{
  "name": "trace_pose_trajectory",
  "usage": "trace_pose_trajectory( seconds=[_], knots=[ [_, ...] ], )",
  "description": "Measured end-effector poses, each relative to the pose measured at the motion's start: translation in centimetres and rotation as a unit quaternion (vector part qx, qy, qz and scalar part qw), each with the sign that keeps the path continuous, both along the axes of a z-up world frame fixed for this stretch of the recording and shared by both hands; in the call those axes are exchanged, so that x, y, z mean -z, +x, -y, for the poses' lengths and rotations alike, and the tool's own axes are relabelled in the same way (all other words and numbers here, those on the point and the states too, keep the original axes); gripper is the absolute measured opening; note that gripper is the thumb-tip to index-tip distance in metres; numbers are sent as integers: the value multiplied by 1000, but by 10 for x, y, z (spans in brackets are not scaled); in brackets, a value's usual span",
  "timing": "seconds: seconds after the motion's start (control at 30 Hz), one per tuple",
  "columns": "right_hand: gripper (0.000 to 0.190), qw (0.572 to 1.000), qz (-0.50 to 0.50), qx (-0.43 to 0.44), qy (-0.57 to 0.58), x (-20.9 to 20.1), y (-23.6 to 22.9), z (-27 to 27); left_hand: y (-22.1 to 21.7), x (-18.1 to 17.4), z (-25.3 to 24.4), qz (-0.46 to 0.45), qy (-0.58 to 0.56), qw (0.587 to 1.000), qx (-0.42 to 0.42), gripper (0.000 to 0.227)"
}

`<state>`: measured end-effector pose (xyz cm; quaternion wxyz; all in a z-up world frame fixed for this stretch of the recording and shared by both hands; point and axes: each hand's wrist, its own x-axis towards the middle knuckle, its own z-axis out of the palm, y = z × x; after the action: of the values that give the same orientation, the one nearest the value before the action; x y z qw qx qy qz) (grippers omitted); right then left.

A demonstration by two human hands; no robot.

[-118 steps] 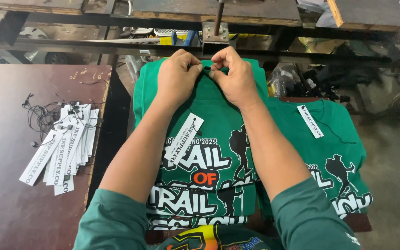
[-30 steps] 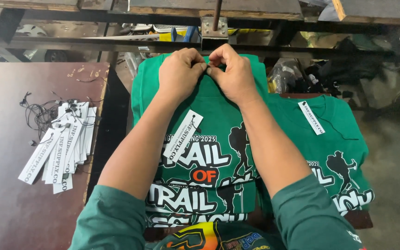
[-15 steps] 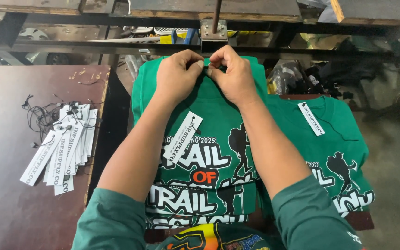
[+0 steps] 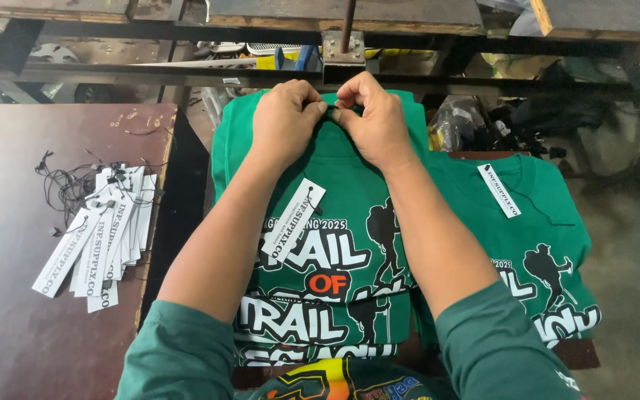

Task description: The person attaches white tags to a stack of green t-shirts using a black string. They pick up a tag, thread the string through the tag and the shirt's collar, and then tie it off. This process is repeated for multiple shirts.

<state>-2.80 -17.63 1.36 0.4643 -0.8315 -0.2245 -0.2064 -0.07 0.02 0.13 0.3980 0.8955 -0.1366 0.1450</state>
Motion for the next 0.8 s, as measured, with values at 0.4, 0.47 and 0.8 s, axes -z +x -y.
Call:
trace_pose_trajectory(
  seconds=[0.4,0.47,0.8],
  knots=[
    [18,997,53,53,11,12,7,-3,-1,-3,-1,-57,32,998,1,9],
    [15,997,58,57,-5,17,11,1,-5,-4,-1,-47,19,999,6,9],
    [6,988,73,137,-2,12,9,20,-4,-13,-11,-128,-156,979,13,32]
  ],
)
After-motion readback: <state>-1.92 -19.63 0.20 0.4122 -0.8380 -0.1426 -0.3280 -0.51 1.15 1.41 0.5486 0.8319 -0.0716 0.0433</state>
